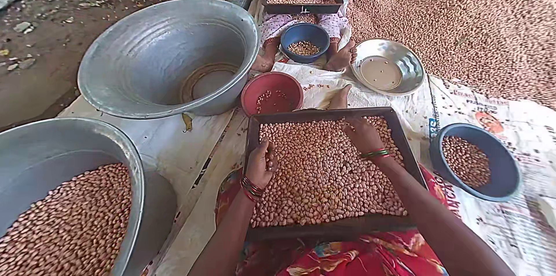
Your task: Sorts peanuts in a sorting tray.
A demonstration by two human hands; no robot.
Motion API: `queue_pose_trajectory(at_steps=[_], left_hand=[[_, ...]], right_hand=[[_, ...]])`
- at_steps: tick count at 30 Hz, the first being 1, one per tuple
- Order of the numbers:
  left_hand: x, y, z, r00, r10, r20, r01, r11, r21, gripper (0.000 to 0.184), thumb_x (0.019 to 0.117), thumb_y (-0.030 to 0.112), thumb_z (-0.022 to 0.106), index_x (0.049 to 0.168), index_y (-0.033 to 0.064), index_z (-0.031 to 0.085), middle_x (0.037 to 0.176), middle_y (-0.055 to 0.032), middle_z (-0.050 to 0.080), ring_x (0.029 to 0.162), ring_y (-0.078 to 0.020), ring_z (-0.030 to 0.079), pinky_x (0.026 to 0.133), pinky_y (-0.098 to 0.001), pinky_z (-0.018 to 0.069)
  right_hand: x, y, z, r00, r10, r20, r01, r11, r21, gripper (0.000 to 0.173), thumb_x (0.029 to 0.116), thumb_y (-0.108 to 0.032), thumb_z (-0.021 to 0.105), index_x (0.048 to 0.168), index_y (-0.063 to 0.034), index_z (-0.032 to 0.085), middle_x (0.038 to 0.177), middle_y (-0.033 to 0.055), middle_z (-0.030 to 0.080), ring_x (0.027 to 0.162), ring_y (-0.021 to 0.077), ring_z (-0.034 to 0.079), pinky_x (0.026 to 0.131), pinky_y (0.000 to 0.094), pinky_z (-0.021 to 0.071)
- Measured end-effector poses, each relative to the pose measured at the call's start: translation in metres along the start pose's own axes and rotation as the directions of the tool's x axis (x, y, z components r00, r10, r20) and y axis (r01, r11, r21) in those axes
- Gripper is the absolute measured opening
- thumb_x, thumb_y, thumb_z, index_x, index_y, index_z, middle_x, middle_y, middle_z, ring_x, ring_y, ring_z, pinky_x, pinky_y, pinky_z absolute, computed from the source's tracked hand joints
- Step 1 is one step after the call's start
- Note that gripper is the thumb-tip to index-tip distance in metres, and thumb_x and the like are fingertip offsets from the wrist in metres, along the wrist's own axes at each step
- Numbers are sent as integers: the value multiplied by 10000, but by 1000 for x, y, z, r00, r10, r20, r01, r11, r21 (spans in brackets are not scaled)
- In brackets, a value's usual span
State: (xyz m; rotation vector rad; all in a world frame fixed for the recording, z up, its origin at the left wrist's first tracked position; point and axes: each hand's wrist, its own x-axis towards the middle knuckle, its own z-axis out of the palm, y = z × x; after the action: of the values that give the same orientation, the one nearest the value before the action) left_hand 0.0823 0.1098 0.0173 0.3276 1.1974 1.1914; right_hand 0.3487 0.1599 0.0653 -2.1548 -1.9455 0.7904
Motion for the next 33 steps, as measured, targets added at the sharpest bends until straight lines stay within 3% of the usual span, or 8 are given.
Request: queue_pose_trajectory(at_steps=[4,7,12,17,22,25,28,33], left_hand=[[2,0,5,1000,-6,2,6,998,64,371,1142,257,290,936,91,551,519,89,408,358,10,340,354,-134,307],[3,-3,5,1000,24,12,-25,993,117,306,1136,200,326,1005,65,567,527,88,413,366,13,346,361,-129,314],[-1,-8,-2,995,79,56,-86,986,142,192,1105,101,391,997,90,550,520,100,421,378,23,363,375,-124,330],[1,-6,2,993,71,90,-86,981,171,160,1081,62,455,996,49,590,503,91,422,365,23,374,370,-123,344],[1,-11,9,975,76,209,-146,927,344,134,1054,39,500,995,18,618,562,92,480,402,40,391,395,-115,346],[-9,-10,20,925,-12,380,-296,605,739,197,1048,105,528,1124,-23,656,802,7,588,581,-5,467,558,-175,408],[-25,-4,53,875,-298,381,-372,89,924,369,1101,207,449,1380,19,601,1255,-208,677,1117,-322,667,1000,-514,485],[-29,-14,82,895,-411,173,-316,-311,896,413,1121,255,383,1467,75,518,1326,-252,635,1247,-451,605,1020,-643,456]], right_hand=[[35,3,7,987,159,9,-159,987,15,363,1085,-259,509,1325,-22,643,1350,307,599,1275,499,554,1034,659,419],[7,-43,38,956,-49,288,62,997,-38,455,1071,-215,490,1514,-112,512,1522,324,436,1342,539,476,1052,678,409],[-48,-41,31,727,-490,482,491,861,134,364,1071,-74,445,1376,24,617,1388,279,601,1330,419,559,1125,542,412],[-97,39,-21,534,-156,831,447,886,-121,314,1071,-70,479,1301,-9,683,1192,291,694,1122,500,651,978,654,462],[-111,78,-21,572,164,804,319,859,-401,327,1042,-43,514,1311,-86,695,1299,244,669,1224,476,613,1005,665,449],[-81,65,-16,699,67,712,287,886,-365,307,1045,-45,513,1301,-41,682,1265,312,656,1192,553,599,947,740,432],[-48,39,-9,854,-137,501,305,913,-270,361,1047,-28,478,1358,-68,658,1349,341,578,1273,566,521,1017,730,390],[-54,-23,37,846,-331,417,430,887,-168,304,1066,-85,470,1274,53,645,1266,303,645,1177,496,631,943,637,497]])
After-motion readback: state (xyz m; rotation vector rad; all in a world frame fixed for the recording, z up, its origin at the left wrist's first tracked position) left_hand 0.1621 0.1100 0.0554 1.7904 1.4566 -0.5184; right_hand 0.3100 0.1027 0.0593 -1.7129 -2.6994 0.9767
